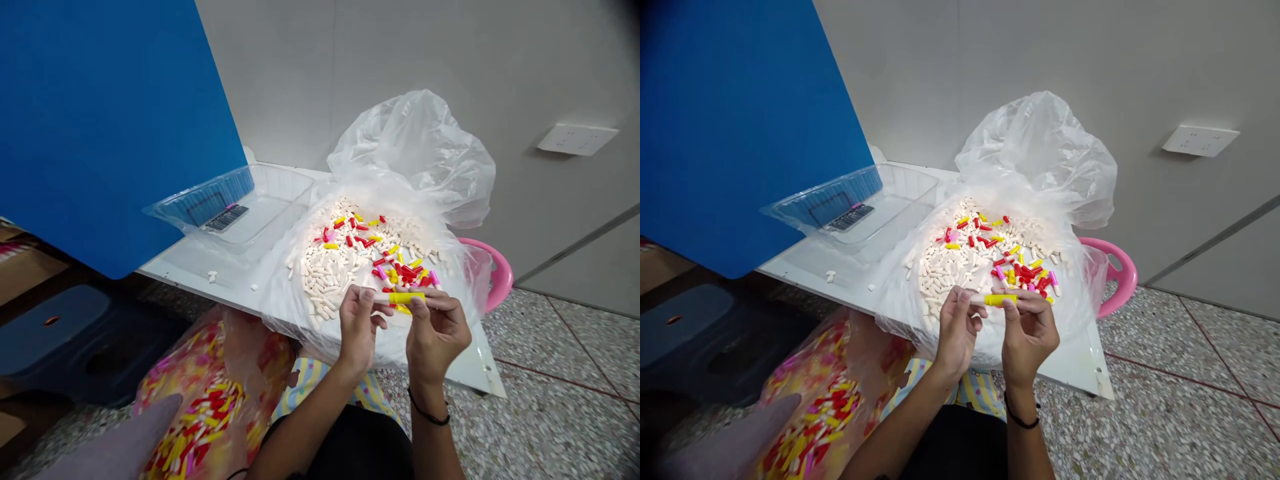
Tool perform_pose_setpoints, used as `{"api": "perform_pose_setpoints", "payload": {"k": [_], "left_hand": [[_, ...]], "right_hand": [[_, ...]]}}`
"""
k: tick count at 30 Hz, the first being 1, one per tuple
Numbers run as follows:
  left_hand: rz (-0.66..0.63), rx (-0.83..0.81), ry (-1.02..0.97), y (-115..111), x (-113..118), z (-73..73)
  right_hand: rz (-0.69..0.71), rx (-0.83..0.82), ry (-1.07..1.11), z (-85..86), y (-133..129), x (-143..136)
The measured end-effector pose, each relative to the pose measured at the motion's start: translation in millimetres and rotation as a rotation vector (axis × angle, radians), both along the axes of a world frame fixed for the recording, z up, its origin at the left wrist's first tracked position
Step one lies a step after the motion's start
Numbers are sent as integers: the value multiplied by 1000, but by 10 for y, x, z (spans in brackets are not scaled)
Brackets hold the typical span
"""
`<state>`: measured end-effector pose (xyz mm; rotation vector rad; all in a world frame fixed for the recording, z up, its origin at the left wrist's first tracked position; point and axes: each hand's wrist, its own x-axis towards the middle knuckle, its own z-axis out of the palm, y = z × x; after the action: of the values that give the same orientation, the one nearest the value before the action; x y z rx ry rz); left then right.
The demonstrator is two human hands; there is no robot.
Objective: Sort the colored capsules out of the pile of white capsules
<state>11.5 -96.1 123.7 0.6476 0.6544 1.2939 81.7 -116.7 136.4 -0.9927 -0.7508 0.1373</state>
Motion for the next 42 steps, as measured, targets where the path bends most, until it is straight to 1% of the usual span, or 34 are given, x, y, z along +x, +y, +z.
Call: {"api": "perform_pose_setpoints", "payload": {"k": [3,4,6,9,10,12,13,15,17,19,20,23,25,26,28,32,34,36,38,40,42], "left_hand": [[-120,108,106,-34,-28,4],[-144,139,171,-20,-54,4],[-161,208,335,40,-127,3],[-80,305,555,151,-252,-5],[-37,325,612,178,-289,-12],[57,374,721,207,-354,-28],[101,421,777,210,-384,-37],[178,564,884,209,-443,-49],[216,717,966,216,-502,-55],[208,781,1001,241,-551,-58],[194,767,999,260,-569,-62],[146,640,947,316,-593,-82],[139,600,934,336,-597,-99],[143,615,938,339,-599,-105],[171,710,961,335,-611,-115],[216,996,1040,340,-652,-139],[209,1059,1079,383,-665,-183],[194,1020,1132,467,-674,-267],[219,883,1213,587,-694,-389],[276,694,1289,723,-736,-535],[324,512,1316,846,-792,-678]], "right_hand": [[73,-44,-2,25,-37,-16],[105,-85,-15,30,-56,-2],[216,-193,-33,34,-105,52],[415,-369,-87,26,-183,143],[462,-428,-127,23,-203,162],[513,-535,-169,16,-223,175],[532,-575,-147,14,-222,170],[607,-630,-33,7,-205,145],[697,-660,61,-2,-179,112],[731,-655,59,-9,-165,80],[726,-634,32,-10,-164,67],[700,-566,-118,0,-182,52],[697,-578,-216,6,-194,64],[704,-598,-237,3,-195,74],[743,-637,-192,-21,-183,94],[893,-688,90,-133,-104,96],[928,-705,150,-210,-35,89],[895,-712,110,-309,52,109],[775,-713,33,-436,144,186],[567,-737,-52,-589,221,330],[308,-789,-169,-748,271,518]]}}
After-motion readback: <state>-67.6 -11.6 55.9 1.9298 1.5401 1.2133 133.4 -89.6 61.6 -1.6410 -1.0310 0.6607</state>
